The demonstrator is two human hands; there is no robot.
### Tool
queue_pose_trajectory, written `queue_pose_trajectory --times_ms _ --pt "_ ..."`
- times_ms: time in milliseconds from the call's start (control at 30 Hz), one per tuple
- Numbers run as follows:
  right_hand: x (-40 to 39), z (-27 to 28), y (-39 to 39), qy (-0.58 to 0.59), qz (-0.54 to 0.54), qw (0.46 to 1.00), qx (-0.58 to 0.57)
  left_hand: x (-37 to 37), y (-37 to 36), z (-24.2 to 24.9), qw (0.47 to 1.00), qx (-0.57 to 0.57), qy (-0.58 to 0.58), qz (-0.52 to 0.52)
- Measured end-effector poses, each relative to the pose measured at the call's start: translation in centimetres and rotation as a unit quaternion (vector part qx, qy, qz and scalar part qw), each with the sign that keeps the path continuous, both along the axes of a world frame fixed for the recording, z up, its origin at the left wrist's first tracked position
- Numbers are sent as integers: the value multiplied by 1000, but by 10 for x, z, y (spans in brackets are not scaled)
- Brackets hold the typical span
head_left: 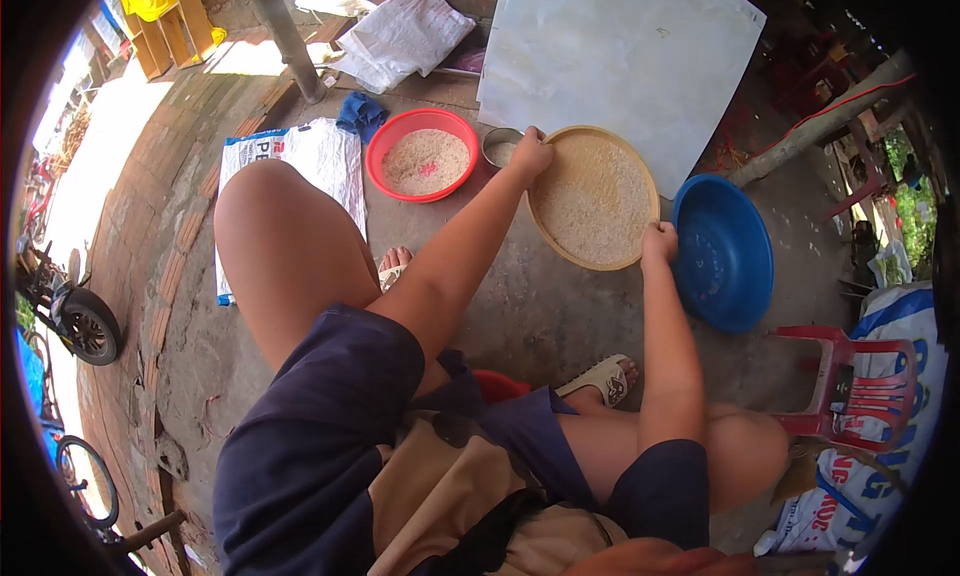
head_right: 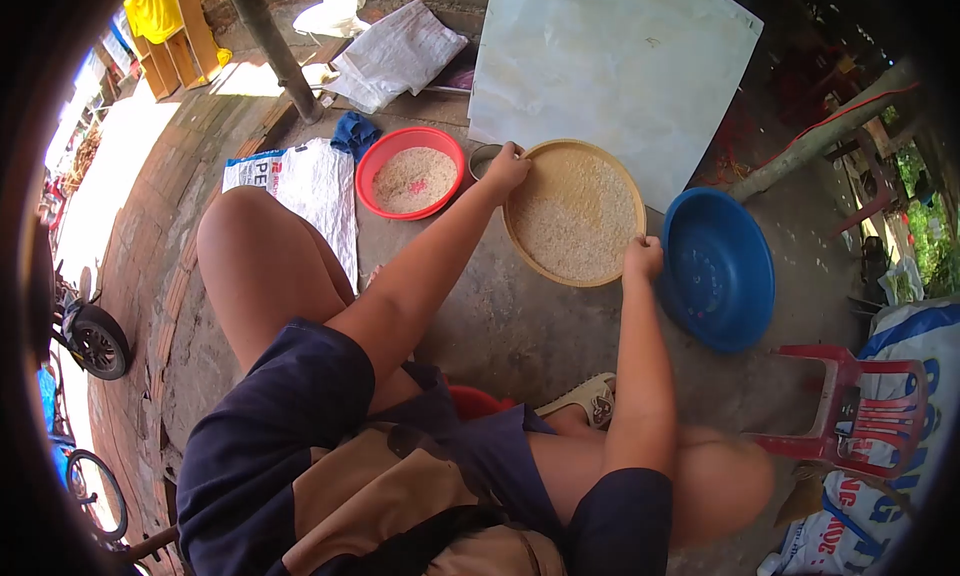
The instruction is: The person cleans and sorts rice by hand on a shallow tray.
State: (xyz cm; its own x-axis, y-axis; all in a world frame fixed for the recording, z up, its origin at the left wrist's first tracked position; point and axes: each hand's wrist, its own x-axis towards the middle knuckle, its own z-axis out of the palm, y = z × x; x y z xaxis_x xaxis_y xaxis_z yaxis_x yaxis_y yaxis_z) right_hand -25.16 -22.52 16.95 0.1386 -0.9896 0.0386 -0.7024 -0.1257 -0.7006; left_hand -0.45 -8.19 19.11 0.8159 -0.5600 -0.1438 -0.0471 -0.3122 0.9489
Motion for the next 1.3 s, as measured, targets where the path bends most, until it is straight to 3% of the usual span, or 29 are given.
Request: queue_pose_trajectory --times_ms 67,133,200,267,333,367,433,467,533,667,733,800,900,1067,1167,1233,1300 --pt "22 53 -24 -59 41 997 0 33 -7 45 997 -23 55 -57" --pt "39 111 -42 -168 109 972 125 56 -1 103 985 -62 112 -116" --pt "52 185 -32 -191 175 950 177 81 5 155 980 -86 120 -136" --pt "63 245 -17 -186 212 943 176 93 10 201 986 -16 148 -69" --pt "78 279 -7 -228 220 940 130 85 33 244 985 -29 164 -38" --pt "85 289 0 -231 233 935 134 73 53 265 988 -39 149 -11" --pt "96 308 12 -450 195 839 234 42 96 300 991 -61 115 32" --pt "103 303 15 -456 208 833 234 30 119 314 993 -71 91 40" --pt "117 278 23 -514 318 716 349 14 166 333 991 -110 63 45" --pt "115 281 101 -498 396 673 376 -37 239 358 985 -148 30 86" --pt "120 290 116 -476 427 656 400 -45 255 365 985 -98 34 141" --pt "123 299 125 -536 421 572 456 -43 257 366 980 -112 47 158" --pt "114 307 135 -558 412 540 477 -36 257 365 981 -100 45 157" --pt "101 293 106 -554 393 588 440 -35 243 335 974 -203 62 81" --pt "82 287 93 -511 391 664 381 -54 225 329 965 -233 88 79" --pt "74 278 89 -507 377 677 378 -53 218 321 941 -323 103 2" --pt "62 276 86 -503 330 696 392 -47 200 301 928 -351 128 17"
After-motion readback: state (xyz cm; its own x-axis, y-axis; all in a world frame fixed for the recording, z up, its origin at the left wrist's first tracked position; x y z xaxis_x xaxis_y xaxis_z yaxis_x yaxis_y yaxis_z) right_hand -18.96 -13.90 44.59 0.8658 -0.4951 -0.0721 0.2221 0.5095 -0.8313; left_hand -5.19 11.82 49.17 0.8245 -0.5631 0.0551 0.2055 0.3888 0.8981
